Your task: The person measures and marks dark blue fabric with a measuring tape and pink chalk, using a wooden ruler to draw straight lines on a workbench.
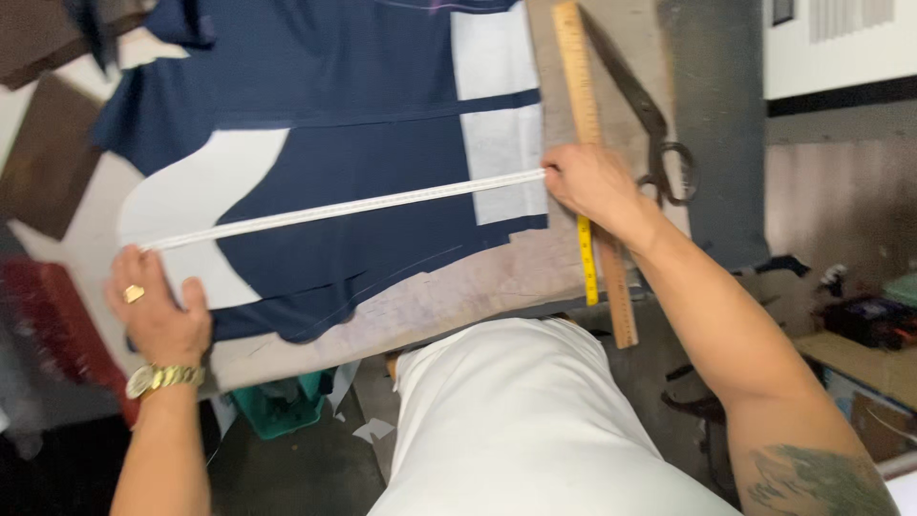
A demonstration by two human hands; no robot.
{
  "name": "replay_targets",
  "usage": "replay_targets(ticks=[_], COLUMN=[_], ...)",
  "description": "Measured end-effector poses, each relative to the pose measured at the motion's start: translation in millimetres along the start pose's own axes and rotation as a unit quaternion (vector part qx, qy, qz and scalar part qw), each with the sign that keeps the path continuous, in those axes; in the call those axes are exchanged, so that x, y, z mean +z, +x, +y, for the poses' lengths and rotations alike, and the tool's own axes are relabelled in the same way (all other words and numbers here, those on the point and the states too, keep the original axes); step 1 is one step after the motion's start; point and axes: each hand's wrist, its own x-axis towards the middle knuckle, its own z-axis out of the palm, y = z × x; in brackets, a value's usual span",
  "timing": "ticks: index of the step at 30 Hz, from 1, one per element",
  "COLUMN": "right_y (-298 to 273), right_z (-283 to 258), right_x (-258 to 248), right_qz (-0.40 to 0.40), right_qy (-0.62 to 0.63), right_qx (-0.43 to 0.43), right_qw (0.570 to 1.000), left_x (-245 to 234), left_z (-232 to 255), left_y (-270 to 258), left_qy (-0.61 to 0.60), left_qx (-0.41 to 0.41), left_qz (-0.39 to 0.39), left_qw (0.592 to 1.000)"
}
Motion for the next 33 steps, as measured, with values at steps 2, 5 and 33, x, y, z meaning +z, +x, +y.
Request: replay_targets(ticks=[2, 5, 33], right_y=[-2, -12, 27], right_z=[-11, 10, -224], right_x=[3, 37, 170], right_qz=[-0.014, 0.172, 0.325], right_qy=[-0.106, -0.22, 0.031], right_qx=[0.082, -0.007, -0.303], right_qw=[0.991, 0.96, 0.895], left_x=[0, 14, 14], left_z=[1, -12, -18], left_y=[6, -1, -4], left_qy=[-0.019, -0.008, -0.005], left_qx=[0.014, 0.0, -0.028], left_qz=[0.015, 0.034, 0.044], left_qw=[1.0, 0.999, 0.999])
